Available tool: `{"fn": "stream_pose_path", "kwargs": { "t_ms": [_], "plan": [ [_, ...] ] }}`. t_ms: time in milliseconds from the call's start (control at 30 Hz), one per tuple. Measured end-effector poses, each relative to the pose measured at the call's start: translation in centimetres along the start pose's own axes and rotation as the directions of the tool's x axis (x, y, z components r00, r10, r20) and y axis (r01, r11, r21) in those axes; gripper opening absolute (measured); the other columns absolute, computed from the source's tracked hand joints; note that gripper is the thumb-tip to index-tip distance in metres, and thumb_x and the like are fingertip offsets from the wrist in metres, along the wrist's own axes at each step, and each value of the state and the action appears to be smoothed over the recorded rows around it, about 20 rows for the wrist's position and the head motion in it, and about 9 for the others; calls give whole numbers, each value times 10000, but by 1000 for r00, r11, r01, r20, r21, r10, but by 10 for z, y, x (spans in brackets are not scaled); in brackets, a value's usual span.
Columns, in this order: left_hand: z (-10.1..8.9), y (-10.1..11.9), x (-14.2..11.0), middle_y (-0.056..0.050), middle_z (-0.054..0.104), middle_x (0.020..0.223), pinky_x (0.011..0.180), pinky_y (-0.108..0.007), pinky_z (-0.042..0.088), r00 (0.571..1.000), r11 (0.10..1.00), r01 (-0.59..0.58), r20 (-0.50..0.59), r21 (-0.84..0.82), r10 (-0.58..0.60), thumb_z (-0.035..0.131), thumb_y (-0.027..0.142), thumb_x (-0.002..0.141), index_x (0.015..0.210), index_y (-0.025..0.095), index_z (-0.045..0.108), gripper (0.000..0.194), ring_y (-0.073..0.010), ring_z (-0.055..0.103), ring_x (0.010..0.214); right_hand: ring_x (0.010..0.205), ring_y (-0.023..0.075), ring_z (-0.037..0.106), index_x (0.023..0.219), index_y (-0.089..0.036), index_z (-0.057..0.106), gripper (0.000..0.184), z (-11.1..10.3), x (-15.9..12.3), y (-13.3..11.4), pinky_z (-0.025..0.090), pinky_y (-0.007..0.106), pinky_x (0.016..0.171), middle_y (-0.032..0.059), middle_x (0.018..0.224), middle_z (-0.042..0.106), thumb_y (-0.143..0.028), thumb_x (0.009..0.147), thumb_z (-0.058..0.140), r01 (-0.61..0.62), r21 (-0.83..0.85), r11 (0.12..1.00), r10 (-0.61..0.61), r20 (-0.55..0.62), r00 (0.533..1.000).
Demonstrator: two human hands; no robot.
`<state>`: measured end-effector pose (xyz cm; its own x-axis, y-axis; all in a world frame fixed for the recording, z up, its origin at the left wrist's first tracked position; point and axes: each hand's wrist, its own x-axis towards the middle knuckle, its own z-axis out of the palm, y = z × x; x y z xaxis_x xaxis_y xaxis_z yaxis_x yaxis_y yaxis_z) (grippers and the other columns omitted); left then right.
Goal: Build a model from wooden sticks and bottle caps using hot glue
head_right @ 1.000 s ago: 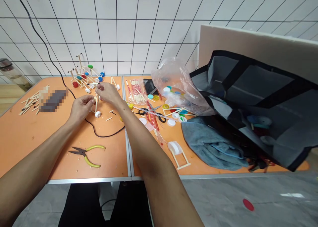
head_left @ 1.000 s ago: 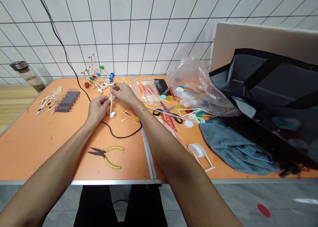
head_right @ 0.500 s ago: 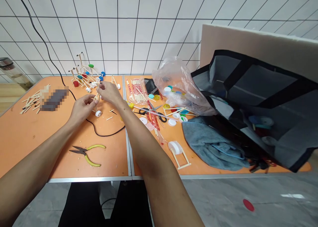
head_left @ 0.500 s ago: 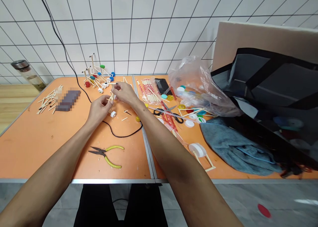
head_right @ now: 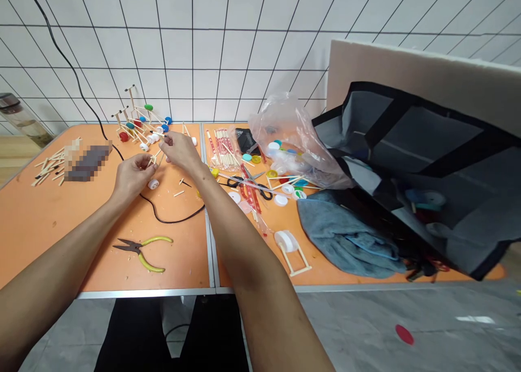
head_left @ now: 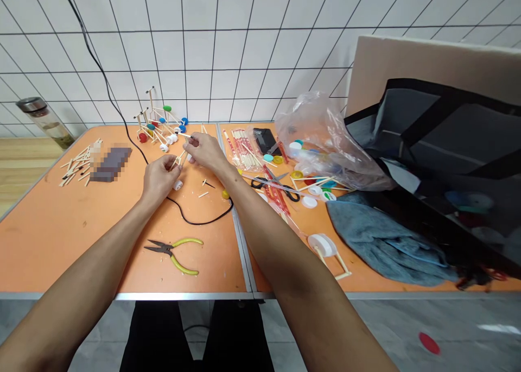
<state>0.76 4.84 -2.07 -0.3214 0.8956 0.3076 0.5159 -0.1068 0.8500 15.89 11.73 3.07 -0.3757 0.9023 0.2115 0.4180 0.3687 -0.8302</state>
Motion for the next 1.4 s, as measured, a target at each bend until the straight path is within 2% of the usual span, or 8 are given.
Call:
{"fn": "stream_pose_path", "kwargs": {
  "t_ms": [233, 367, 733, 900, 1033, 1167, 1267, 1400],
  "plan": [
    [3, -4, 4, 22, 704, 720, 723, -292, 463, 999, 999, -28, 22, -30, 28, 707, 286, 784, 824, 229, 755, 84, -182, 625, 718, 625, 146, 706, 806, -243, 513, 216, -2, 0, 0, 484, 225, 584, -42, 706, 567, -179, 994, 599, -5, -10, 1000, 5, -5, 1000],
    [2, -2, 6, 14, 732, 751, 749, -293, 486, 999, 997, -23, 28, -72, 26, 707, 262, 770, 882, 223, 770, 135, -185, 650, 731, 632, 155, 710, 823, -245, 524, 205, -2, 0, -1, 506, 232, 576, -34, 719, 597, -191, 1000, 613, -29, 5, 1000, 29, -9, 1000],
    [1, -1, 4, -12, 777, 836, 817, -307, 518, 1000, 999, -19, -10, -34, 19, 712, 269, 791, 955, 221, 781, 184, -210, 702, 821, 619, 153, 710, 842, -239, 540, 175, 0, 0, 1, 486, 236, 594, -31, 736, 588, -188, 1000, 593, -17, -13, 1000, 16, -26, 1000],
    [1, 1, 3, 26, 669, 716, 739, -298, 468, 999, 997, -48, -2, 67, 48, 698, 272, 807, 860, 240, 750, 80, -191, 613, 721, 617, 151, 705, 827, -243, 511, 194, 1, 0, 2, 490, 247, 617, -34, 761, 581, -189, 993, 596, -15, -14, 1000, 14, -25, 1000],
    [2, 2, 3, 35, 671, 719, 760, -303, 470, 999, 997, -43, 14, 68, 42, 735, 250, 763, 919, 246, 758, 158, -194, 617, 726, 608, 139, 698, 786, -247, 456, 265, 0, -1, 0, 461, 236, 603, -39, 742, 567, -168, 996, 595, -23, -16, 1000, 23, -23, 999],
    [1, 4, 2, 44, 621, 687, 735, -305, 432, 998, 995, -55, 25, 86, 53, 727, 272, 758, 804, 251, 691, 62, -178, 560, 685, 616, 143, 704, 786, -247, 450, 265, 0, -1, -2, 457, 236, 608, -46, 740, 557, -174, 1000, 589, -32, -26, 999, 31, -15, 999],
    [-2, 6, 0, 39, 607, 682, 714, -303, 408, 998, 994, -54, 31, 90, 52, 725, 291, 751, 734, 250, 643, 94, -173, 547, 682, 614, 133, 694, 792, -244, 455, 260, -1, -1, -2, 461, 231, 622, -48, 753, 567, -175, 1004, 588, -21, -35, 999, 21, -14, 1000],
    [-5, 10, -2, 19, 641, 693, 708, -303, 423, 999, 997, -28, 28, 70, 26, 711, 310, 762, 743, 244, 685, 74, -186, 583, 705, 608, 126, 684, 790, -243, 449, 274, -1, -1, -3, 459, 226, 621, -50, 750, 562, -161, 1014, 583, -17, -42, 999, 16, -9, 1000]
  ]
}}
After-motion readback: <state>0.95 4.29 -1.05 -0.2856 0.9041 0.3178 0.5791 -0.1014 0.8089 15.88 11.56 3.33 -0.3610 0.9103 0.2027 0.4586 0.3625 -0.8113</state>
